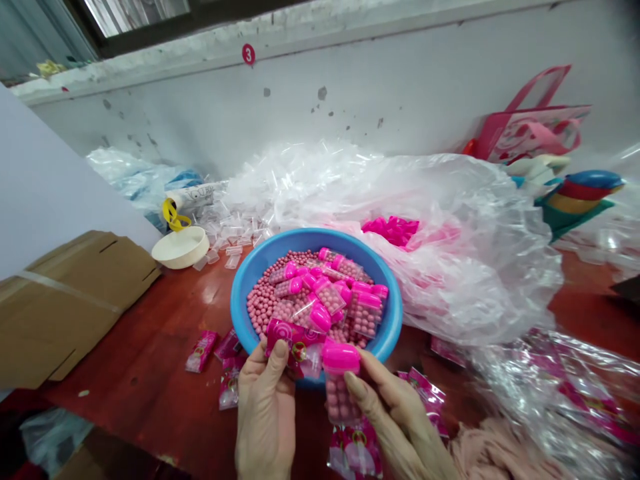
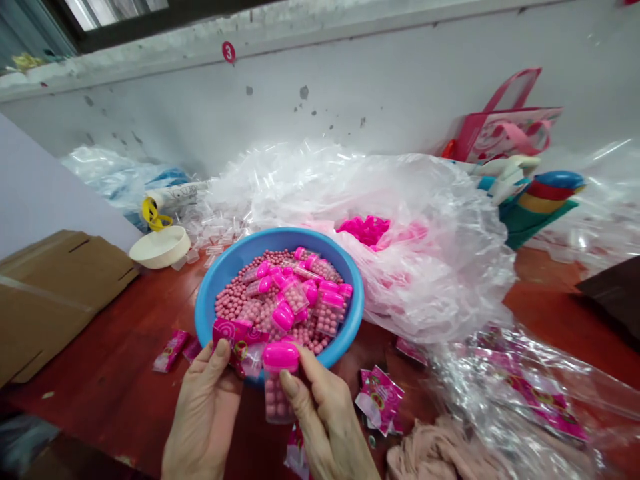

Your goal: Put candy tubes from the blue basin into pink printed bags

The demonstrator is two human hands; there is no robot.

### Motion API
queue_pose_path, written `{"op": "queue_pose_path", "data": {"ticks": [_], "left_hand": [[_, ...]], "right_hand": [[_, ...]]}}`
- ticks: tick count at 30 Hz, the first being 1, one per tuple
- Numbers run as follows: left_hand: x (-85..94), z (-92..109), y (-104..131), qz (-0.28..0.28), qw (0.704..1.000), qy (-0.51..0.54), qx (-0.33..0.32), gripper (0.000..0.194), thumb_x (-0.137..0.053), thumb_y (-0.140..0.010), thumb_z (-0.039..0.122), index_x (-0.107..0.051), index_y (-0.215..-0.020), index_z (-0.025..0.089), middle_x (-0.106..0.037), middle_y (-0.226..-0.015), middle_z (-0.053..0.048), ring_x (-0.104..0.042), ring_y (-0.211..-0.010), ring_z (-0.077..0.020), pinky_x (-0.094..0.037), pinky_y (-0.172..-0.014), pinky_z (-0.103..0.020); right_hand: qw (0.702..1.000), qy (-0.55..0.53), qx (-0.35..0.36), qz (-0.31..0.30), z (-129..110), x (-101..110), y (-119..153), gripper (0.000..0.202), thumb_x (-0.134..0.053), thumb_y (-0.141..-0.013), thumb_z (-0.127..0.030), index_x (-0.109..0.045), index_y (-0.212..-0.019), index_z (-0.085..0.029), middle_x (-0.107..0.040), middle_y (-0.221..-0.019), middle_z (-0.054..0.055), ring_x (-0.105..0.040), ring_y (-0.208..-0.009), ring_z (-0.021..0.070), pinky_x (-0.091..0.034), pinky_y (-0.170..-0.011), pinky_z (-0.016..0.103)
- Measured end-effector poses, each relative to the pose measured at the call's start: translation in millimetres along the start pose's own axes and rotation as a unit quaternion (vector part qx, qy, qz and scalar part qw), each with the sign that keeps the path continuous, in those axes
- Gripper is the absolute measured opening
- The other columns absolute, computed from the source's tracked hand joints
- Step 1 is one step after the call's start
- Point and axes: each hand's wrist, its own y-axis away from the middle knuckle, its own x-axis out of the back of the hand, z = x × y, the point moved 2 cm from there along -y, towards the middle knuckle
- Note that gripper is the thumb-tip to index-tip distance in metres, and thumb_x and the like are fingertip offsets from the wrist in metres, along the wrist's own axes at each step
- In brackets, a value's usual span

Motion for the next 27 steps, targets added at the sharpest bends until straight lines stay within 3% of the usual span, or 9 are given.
{"op": "queue_pose_path", "data": {"ticks": [3, 8, 15, 21, 27], "left_hand": [[0.2, -2, 0, 0.001, 1.0, 0.003, 0.008, 0.025, -0.089, -0.049, 0.016, -0.074, -0.069, 0.015, -0.076, -0.067, -0.002, -0.068, -0.06, -0.01, -0.057, -0.066, -0.02], [1.3, -6, -1, -0.004, 0.999, -0.032, -0.009, 0.023, -0.089, -0.05, 0.018, -0.075, -0.068, 0.015, -0.076, -0.067, -0.003, -0.068, -0.059, -0.0105, -0.056, -0.063, -0.019], [-0.2, -9, -2, 0.006, 0.998, -0.049, -0.037, 0.023, -0.089, -0.05, 0.019, -0.074, -0.066, 0.015, -0.075, -0.065, -0.001, -0.067, -0.057, -0.0097, -0.056, -0.06, -0.018], [0.4, -9, -2, 0.01, 0.998, -0.048, -0.041, 0.023, -0.087, -0.054, 0.026, -0.073, -0.069, 0.016, -0.076, -0.069, -0.002, -0.067, -0.059, -0.0124, -0.056, -0.059, -0.021], [1.2, -10, -2, 0.012, 0.998, -0.052, -0.044, 0.02, -0.087, -0.055, 0.022, -0.073, -0.068, 0.015, -0.075, -0.069, -0.002, -0.066, -0.059, -0.0113, -0.056, -0.06, -0.021]], "right_hand": [[0.999, 0.005, -0.014, 0.035, 2, 4, 3, 0.037, -0.058, -0.085, -0.049, -0.069, -0.11, -0.024, -0.072, -0.083, 0.002, -0.067, -0.076, 0.0183, -0.056, -0.071, 0.026], [0.997, -0.05, -0.058, 0.008, 11, 6, 3, 0.041, -0.056, -0.086, -0.051, -0.066, -0.114, -0.023, -0.071, -0.077, 0.002, -0.066, -0.065, 0.0158, -0.056, -0.062, 0.025], [0.993, -0.06, -0.056, 0.089, 8, 2, 6, 0.043, -0.06, -0.083, -0.052, -0.067, -0.114, -0.023, -0.072, -0.078, 0.002, -0.066, -0.063, 0.0156, -0.057, -0.061, 0.024], [0.993, -0.053, -0.044, 0.092, 4, -2, 9, 0.04, -0.059, -0.084, -0.051, -0.068, -0.113, -0.025, -0.073, -0.075, 0.002, -0.068, -0.06, 0.0175, -0.059, -0.059, 0.026], [0.988, -0.073, -0.035, 0.132, 5, -4, 12, 0.038, -0.061, -0.083, -0.048, -0.068, -0.112, -0.025, -0.075, -0.079, 0.001, -0.071, -0.07, 0.0161, -0.059, -0.069, 0.023]]}}
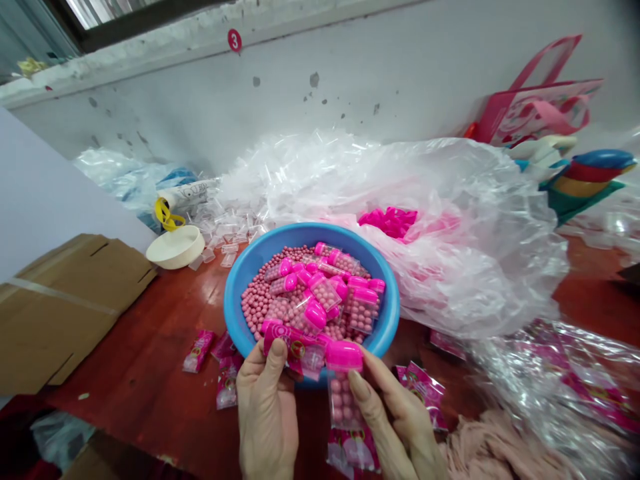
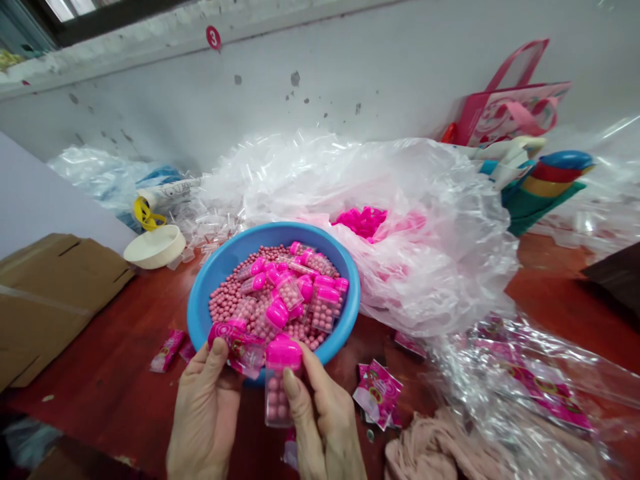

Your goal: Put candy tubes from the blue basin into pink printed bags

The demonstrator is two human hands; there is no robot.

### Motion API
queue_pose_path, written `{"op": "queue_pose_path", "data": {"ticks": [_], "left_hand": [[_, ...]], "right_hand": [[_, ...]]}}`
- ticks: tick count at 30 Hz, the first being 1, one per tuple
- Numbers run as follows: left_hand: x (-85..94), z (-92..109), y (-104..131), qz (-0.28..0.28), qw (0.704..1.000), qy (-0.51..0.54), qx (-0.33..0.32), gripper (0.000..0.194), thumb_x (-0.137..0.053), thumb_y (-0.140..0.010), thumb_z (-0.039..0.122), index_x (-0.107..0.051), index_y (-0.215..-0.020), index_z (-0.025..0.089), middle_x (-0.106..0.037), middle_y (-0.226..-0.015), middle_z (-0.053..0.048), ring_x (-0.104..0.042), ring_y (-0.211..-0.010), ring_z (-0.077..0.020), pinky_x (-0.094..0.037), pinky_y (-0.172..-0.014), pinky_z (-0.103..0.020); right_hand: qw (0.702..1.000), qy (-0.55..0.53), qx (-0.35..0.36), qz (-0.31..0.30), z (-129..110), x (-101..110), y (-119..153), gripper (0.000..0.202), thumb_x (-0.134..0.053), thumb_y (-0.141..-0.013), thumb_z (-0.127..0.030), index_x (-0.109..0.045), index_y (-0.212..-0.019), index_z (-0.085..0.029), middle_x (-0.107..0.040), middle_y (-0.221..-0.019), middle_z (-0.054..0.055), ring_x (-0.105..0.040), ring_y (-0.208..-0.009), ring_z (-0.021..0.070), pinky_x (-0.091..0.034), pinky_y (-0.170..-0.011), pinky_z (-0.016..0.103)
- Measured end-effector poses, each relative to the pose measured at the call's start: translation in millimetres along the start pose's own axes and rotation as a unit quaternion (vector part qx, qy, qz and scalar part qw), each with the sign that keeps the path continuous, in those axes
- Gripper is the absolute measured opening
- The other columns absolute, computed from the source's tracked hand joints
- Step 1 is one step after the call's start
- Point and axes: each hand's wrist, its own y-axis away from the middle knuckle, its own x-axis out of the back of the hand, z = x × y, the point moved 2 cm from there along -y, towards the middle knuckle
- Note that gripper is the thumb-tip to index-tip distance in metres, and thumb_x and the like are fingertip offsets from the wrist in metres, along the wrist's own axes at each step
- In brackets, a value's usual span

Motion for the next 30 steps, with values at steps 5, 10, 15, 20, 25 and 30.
{"op": "queue_pose_path", "data": {"ticks": [5, 10, 15, 20, 25, 30], "left_hand": [[-1.0, -1.6, -0.5, -0.003, 1.0, -0.009, -0.007, 0.023, -0.087, -0.054, 0.026, -0.073, -0.068, 0.015, -0.074, -0.068, -0.001, -0.066, -0.058, -0.0108, -0.055, -0.06, -0.02], [-3.8, -1.5, -0.9, 0.004, 1.0, -0.012, -0.011, 0.024, -0.088, -0.054, 0.027, -0.073, -0.069, 0.015, -0.075, -0.069, -0.001, -0.066, -0.06, -0.0114, -0.056, -0.061, -0.021], [-5.0, -1.3, -0.3, 0.009, 1.0, -0.021, -0.013, 0.024, -0.087, -0.054, 0.026, -0.073, -0.07, 0.015, -0.076, -0.07, -0.003, -0.068, -0.061, -0.0129, -0.057, -0.061, -0.022], [-4.3, -1.4, -1.6, 0.0, 0.999, -0.031, -0.014, 0.023, -0.088, -0.053, 0.025, -0.073, -0.069, 0.016, -0.075, -0.068, -0.001, -0.067, -0.058, -0.0121, -0.056, -0.059, -0.021], [-5.6, -1.2, -1.4, 0.006, 0.999, -0.027, -0.016, 0.024, -0.088, -0.052, 0.026, -0.072, -0.066, 0.016, -0.074, -0.067, -0.001, -0.066, -0.059, -0.0113, -0.056, -0.058, -0.02], [-4.6, -1.0, -0.1, -0.004, 0.999, -0.034, -0.021, 0.021, -0.087, -0.054, 0.024, -0.073, -0.067, 0.016, -0.074, -0.066, -0.001, -0.066, -0.058, -0.0108, -0.055, -0.057, -0.018]], "right_hand": [[0.999, -0.038, 0.003, 0.007, 2.0, -0.7, 2.3, 0.035, -0.064, -0.082, -0.046, -0.069, -0.111, -0.027, -0.074, -0.074, -0.001, -0.07, -0.062, 0.0151, -0.06, -0.059, 0.021], [0.997, -0.066, 0.002, 0.044, 5.0, -0.8, 4.6, 0.035, -0.067, -0.079, -0.045, -0.07, -0.109, -0.026, -0.075, -0.078, 0.0, -0.072, -0.065, 0.0172, -0.061, -0.062, 0.023], [0.994, -0.087, 0.005, 0.068, 4.2, -1.8, 5.1, 0.032, -0.07, -0.078, -0.043, -0.072, -0.106, -0.028, -0.076, -0.077, -0.001, -0.072, -0.063, 0.0167, -0.061, -0.06, 0.022], [0.999, -0.012, 0.017, 0.045, 4.6, -2.3, 3.0, 0.04, -0.064, -0.08, -0.05, -0.069, -0.111, -0.025, -0.076, -0.08, 0.002, -0.072, -0.066, 0.0191, -0.062, -0.061, 0.024], [0.999, -0.007, 0.032, 0.03, 2.5, -2.2, 2.2, 0.039, -0.063, -0.08, -0.051, -0.07, -0.111, -0.029, -0.077, -0.081, 0.001, -0.073, -0.068, 0.018, -0.061, -0.065, 0.022], [0.998, -0.058, -0.016, -0.019, 3.2, 0.9, 0.6, 0.034, -0.065, -0.081, -0.044, -0.07, -0.109, -0.025, -0.075, -0.078, 0.001, -0.071, -0.064, 0.0178, -0.061, -0.058, 0.024]]}}
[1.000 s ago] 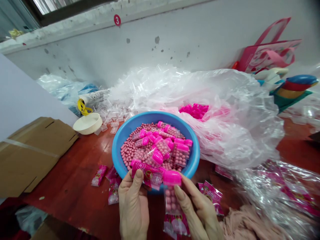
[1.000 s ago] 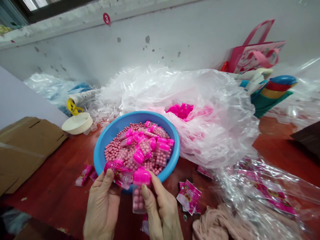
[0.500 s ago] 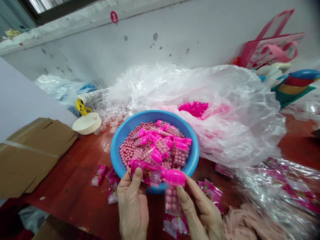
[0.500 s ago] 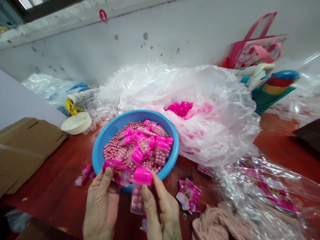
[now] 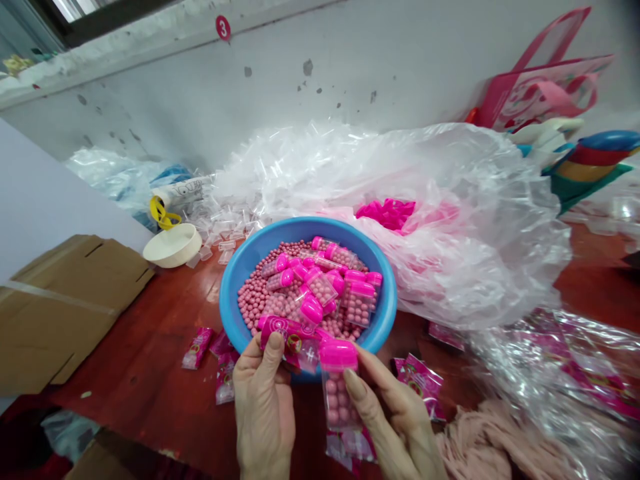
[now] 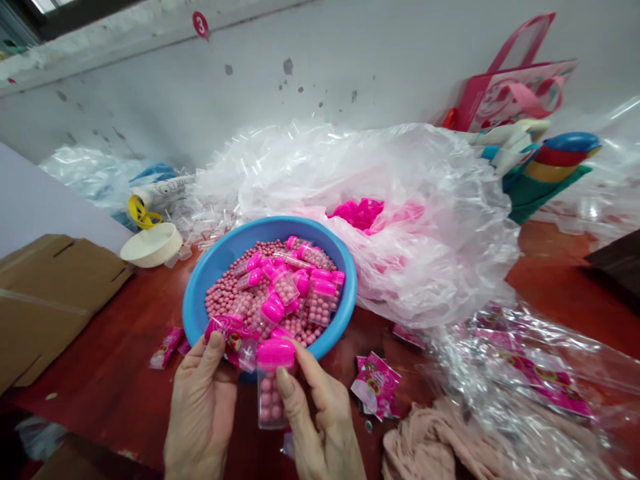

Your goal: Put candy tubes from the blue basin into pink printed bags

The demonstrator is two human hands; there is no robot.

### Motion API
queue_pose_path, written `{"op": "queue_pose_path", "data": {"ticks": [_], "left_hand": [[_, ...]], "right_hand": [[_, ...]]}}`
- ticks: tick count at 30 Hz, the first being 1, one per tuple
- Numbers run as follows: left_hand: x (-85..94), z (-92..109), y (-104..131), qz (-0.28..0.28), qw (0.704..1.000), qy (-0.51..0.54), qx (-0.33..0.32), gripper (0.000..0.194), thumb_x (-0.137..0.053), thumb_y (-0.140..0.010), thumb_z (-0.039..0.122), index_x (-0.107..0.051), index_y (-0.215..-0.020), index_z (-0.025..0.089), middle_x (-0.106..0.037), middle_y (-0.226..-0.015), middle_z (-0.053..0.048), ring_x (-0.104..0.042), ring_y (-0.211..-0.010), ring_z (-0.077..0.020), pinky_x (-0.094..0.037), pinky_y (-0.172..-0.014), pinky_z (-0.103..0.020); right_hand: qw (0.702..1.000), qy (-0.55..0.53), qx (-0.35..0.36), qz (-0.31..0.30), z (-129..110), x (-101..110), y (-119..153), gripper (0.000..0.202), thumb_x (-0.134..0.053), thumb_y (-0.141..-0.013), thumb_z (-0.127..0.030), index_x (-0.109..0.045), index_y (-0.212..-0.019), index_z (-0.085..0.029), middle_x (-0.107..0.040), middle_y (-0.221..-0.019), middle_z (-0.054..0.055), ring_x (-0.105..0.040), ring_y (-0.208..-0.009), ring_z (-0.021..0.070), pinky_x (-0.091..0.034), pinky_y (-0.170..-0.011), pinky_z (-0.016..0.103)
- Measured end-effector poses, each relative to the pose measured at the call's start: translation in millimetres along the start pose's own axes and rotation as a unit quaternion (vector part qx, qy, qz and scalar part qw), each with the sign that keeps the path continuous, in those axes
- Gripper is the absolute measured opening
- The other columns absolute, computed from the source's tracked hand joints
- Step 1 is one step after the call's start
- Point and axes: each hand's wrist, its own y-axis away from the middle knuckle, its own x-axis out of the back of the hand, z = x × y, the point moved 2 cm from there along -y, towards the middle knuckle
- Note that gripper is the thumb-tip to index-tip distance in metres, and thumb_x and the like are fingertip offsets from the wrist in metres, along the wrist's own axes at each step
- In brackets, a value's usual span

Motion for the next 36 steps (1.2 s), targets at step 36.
{"op": "queue_pose_path", "data": {"ticks": [36], "left_hand": [[8.7, 0, -1, -0.049, 0.997, -0.031, 0.048, 0.022, -0.088, -0.053, 0.027, -0.073, -0.065, 0.015, -0.066, -0.052, 0.003, -0.054, -0.043, -0.0058, -0.04, -0.036, -0.013]], "right_hand": [[0.969, 0.217, 0.098, 0.068, 17, 26, 1, 0.035, -0.05, -0.092, -0.041, -0.062, -0.12, -0.024, -0.075, -0.104, 0.004, -0.07, -0.094, 0.0207, -0.058, -0.073, 0.024]]}}
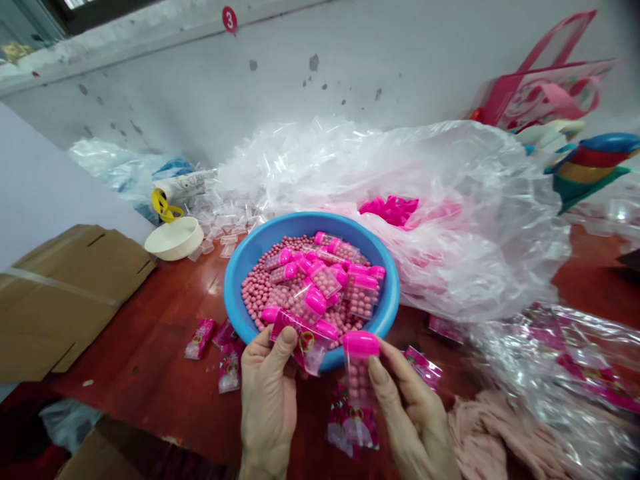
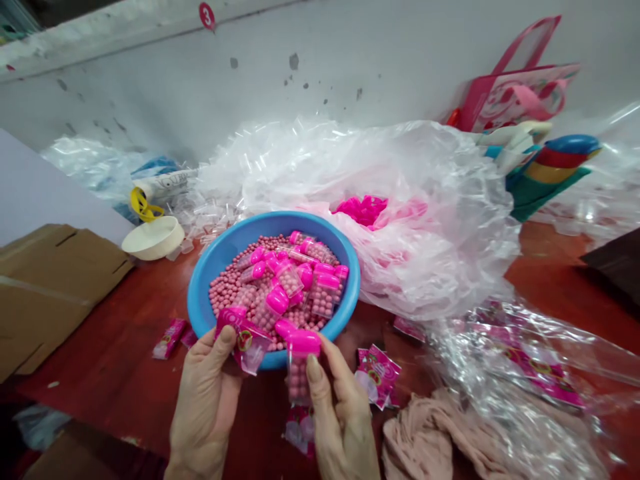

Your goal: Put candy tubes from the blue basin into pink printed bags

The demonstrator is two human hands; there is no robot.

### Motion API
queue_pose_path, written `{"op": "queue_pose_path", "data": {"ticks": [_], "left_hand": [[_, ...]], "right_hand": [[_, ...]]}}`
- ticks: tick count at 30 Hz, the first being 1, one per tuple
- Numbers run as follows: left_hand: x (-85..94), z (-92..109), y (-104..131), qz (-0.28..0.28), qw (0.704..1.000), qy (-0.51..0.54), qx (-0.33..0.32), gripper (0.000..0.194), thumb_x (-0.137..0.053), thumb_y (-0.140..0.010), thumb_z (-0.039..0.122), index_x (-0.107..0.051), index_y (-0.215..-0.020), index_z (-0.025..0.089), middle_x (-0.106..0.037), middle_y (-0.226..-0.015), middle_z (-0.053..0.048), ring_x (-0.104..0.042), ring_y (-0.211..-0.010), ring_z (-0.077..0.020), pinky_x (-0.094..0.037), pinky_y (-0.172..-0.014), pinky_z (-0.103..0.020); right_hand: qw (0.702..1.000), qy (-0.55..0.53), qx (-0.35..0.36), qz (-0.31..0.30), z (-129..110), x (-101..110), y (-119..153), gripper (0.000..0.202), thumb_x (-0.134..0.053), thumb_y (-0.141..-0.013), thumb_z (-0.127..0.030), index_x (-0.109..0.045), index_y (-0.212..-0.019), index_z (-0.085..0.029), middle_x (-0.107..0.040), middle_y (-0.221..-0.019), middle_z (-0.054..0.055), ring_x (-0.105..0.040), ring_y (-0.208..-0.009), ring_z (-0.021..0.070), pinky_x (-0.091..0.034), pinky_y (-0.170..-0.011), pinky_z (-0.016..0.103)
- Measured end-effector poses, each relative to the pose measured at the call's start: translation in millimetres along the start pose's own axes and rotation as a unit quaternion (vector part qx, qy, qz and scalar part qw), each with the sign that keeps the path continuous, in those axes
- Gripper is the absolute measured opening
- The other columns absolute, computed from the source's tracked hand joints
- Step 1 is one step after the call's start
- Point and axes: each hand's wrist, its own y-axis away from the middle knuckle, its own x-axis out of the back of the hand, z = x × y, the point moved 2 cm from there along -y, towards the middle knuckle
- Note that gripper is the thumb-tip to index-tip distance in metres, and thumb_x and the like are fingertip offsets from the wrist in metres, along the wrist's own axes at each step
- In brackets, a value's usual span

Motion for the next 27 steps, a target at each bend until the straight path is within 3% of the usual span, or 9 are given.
{"op": "queue_pose_path", "data": {"ticks": [2, 5, 10, 12, 14, 18, 21, 24, 27], "left_hand": [[1.7, -1, 2, 0.008, 1.0, 0.007, 0.004, 0.023, -0.087, -0.055, 0.027, -0.074, -0.069, 0.015, -0.065, -0.051, 0.004, -0.05, -0.039, -0.0044, -0.037, -0.034, -0.013], [3.2, -1, 6, 0.018, 1.0, 0.018, 0.008, 0.024, -0.087, -0.054, 0.028, -0.073, -0.068, 0.015, -0.066, -0.052, 0.004, -0.05, -0.038, -0.004, -0.036, -0.033, -0.012], [3.9, 1, 12, 0.034, 0.999, 0.033, -0.015, 0.029, -0.09, -0.048, 0.03, -0.069, -0.062, 0.016, -0.067, -0.054, 0.004, -0.053, -0.04, -0.0048, -0.037, -0.033, -0.011], [3.9, 2, 15, 0.034, 0.999, 0.026, -0.026, 0.029, -0.089, -0.048, 0.03, -0.07, -0.063, 0.015, -0.066, -0.053, 0.004, -0.05, -0.038, -0.0041, -0.035, -0.032, -0.011], [3.3, 2, 19, 0.025, 0.999, 0.012, -0.036, 0.028, -0.089, -0.05, 0.029, -0.069, -0.062, 0.015, -0.064, -0.05, 0.004, -0.047, -0.036, -0.004, -0.035, -0.032, -0.013], [3.2, -3, 25, 0.019, 0.997, -0.025, -0.068, 0.027, -0.089, -0.049, 0.03, -0.069, -0.058, 0.015, -0.063, -0.048, 0.003, -0.048, -0.038, -0.0051, -0.038, -0.035, -0.014], [6.8, -7, 25, 0.039, 0.992, -0.054, -0.104, 0.025, -0.089, -0.049, 0.03, -0.07, -0.058, 0.016, -0.061, -0.046, 0.005, -0.046, -0.039, -0.0037, -0.037, -0.037, -0.012], [10.6, -9, 25, 0.061, 0.987, -0.083, -0.124, 0.022, -0.088, -0.051, 0.029, -0.073, -0.06, 0.017, -0.061, -0.046, 0.005, -0.046, -0.04, -0.004, -0.039, -0.038, -0.011], [10.3, -10, 28, 0.071, 0.986, -0.105, -0.111, 0.019, -0.087, -0.053, 0.029, -0.075, -0.064, 0.018, -0.067, -0.053, 0.003, -0.052, -0.045, -0.0058, -0.044, -0.042, -0.012]], "right_hand": [[0.989, 0.103, 0.094, 0.037, -5, 4, -8, 0.032, -0.05, -0.092, -0.037, -0.064, -0.116, -0.021, -0.074, -0.104, 0.006, -0.071, -0.09, 0.0208, -0.057, -0.075, 0.026], [0.943, 0.251, 0.206, 0.073, -16, 4, -27, 0.037, -0.042, -0.095, -0.034, -0.063, -0.116, -0.011, -0.075, -0.098, 0.011, -0.071, -0.078, 0.0212, -0.057, -0.071, 0.03], [0.9, 0.345, 0.253, 0.088, -36, -5, -43, 0.059, -0.029, -0.095, -0.049, -0.072, -0.101, -0.01, -0.068, -0.096, 0.022, -0.06, -0.091, 0.0356, -0.048, -0.079, 0.056], [0.906, 0.313, 0.272, 0.083, -43, -6, -36, 0.053, -0.034, -0.095, -0.05, -0.068, -0.111, -0.012, -0.065, -0.105, 0.019, -0.057, -0.098, 0.0333, -0.048, -0.083, 0.053], [0.936, 0.208, 0.282, 0.02, -46, -10, -26, 0.042, -0.047, -0.092, -0.045, -0.064, -0.117, -0.015, -0.065, -0.107, 0.014, -0.06, -0.099, 0.0264, -0.052, -0.083, 0.042], [0.969, 0.024, 0.245, -0.033, -41, -20, -17, 0.007, -0.069, -0.081, -0.026, -0.068, -0.079, -0.019, -0.067, -0.074, 0.001, -0.064, -0.068, 0.0156, -0.052, -0.061, 0.024], [0.969, -0.006, 0.248, -0.018, -35, -24, -17, 0.013, -0.067, -0.082, -0.018, -0.064, -0.07, -0.019, -0.062, -0.062, -0.003, -0.059, -0.057, 0.0119, -0.048, -0.054, 0.022], [0.957, 0.003, 0.291, -0.003, -30, -23, -16, 0.008, -0.066, -0.082, -0.011, -0.068, -0.079, -0.018, -0.064, -0.068, -0.002, -0.06, -0.062, 0.0113, -0.048, -0.058, 0.021], [0.936, 0.056, 0.348, 0.023, -25, -20, -14, 0.019, -0.064, -0.081, -0.004, -0.07, -0.093, -0.018, -0.063, -0.077, 0.001, -0.06, -0.07, 0.0118, -0.048, -0.06, 0.021]]}}
